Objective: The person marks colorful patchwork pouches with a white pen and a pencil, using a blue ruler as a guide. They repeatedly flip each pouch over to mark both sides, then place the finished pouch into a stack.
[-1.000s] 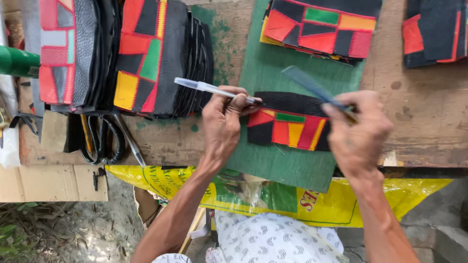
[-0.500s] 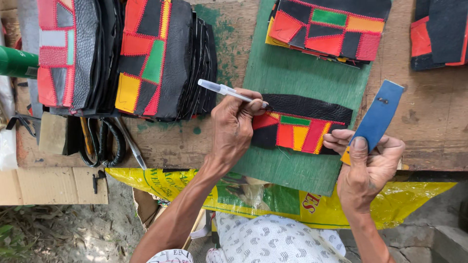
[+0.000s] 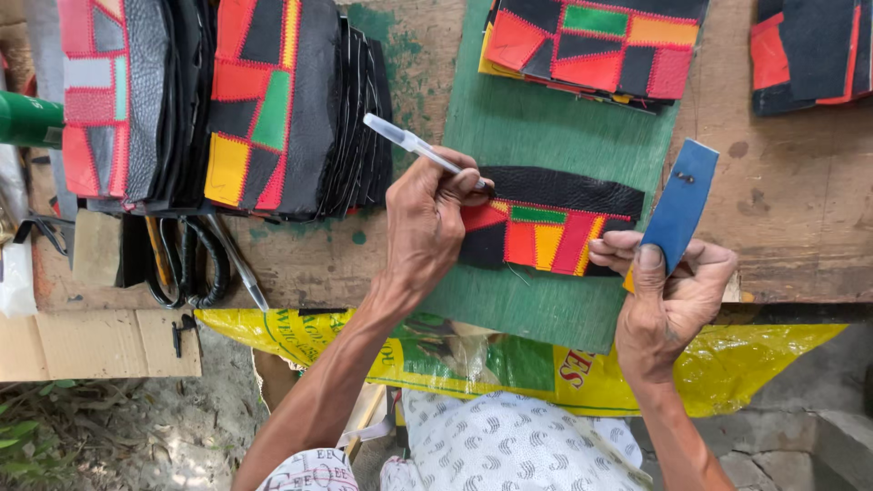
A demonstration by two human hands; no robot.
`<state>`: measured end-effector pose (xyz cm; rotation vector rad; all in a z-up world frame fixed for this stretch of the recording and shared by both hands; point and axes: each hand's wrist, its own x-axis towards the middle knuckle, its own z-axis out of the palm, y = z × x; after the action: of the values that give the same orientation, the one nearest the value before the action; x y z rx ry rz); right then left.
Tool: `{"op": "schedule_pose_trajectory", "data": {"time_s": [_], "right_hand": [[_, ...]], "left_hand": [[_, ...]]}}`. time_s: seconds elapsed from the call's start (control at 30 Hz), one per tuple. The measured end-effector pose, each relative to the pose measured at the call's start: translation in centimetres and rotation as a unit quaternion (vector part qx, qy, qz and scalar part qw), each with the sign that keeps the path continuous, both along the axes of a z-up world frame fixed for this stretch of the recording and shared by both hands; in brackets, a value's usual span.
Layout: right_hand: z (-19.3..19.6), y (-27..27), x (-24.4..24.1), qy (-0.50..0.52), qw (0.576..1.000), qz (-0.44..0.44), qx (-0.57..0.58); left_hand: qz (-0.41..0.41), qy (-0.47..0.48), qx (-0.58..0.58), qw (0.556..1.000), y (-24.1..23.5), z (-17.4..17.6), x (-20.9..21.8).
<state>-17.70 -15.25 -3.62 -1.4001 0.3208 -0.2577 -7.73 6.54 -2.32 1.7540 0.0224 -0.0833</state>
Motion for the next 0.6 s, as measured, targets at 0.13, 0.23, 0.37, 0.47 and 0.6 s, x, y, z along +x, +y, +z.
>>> {"op": "schedule_pose_trajectory", "data": {"time_s": [0.13, 0.23, 0.37, 0.47, 0.6], "right_hand": [[-0.2, 0.0, 0.6, -0.012, 1.0, 0.005, 0.003], [-0.5, -0.1, 0.1, -0.009, 1.0, -0.002, 0.002], [-0.9, -0.8, 0.6, -0.004, 0.994, -0.028, 0.108], [-0.9, -1.3, 0.4, 0.016, 0.985, -0.057, 0.164], [-0.8, -1.0, 0.5, 0.013, 0.983, -0.064, 0.171]], "left_hand": [[-0.011, -0.029, 0.015, 0.999, 0.0, 0.3, 0.5], [-0.002, -0.099, 0.097, 0.99, -0.4, 0.4, -0.5], [-0.04, -0.158, 0.155, 0.974, -0.8, 0.8, -0.3], [-0.09, -0.202, 0.179, 0.959, -0.6, 1.5, -0.2], [-0.217, -0.201, 0.267, 0.917, -0.3, 3.3, 0.9]]}}
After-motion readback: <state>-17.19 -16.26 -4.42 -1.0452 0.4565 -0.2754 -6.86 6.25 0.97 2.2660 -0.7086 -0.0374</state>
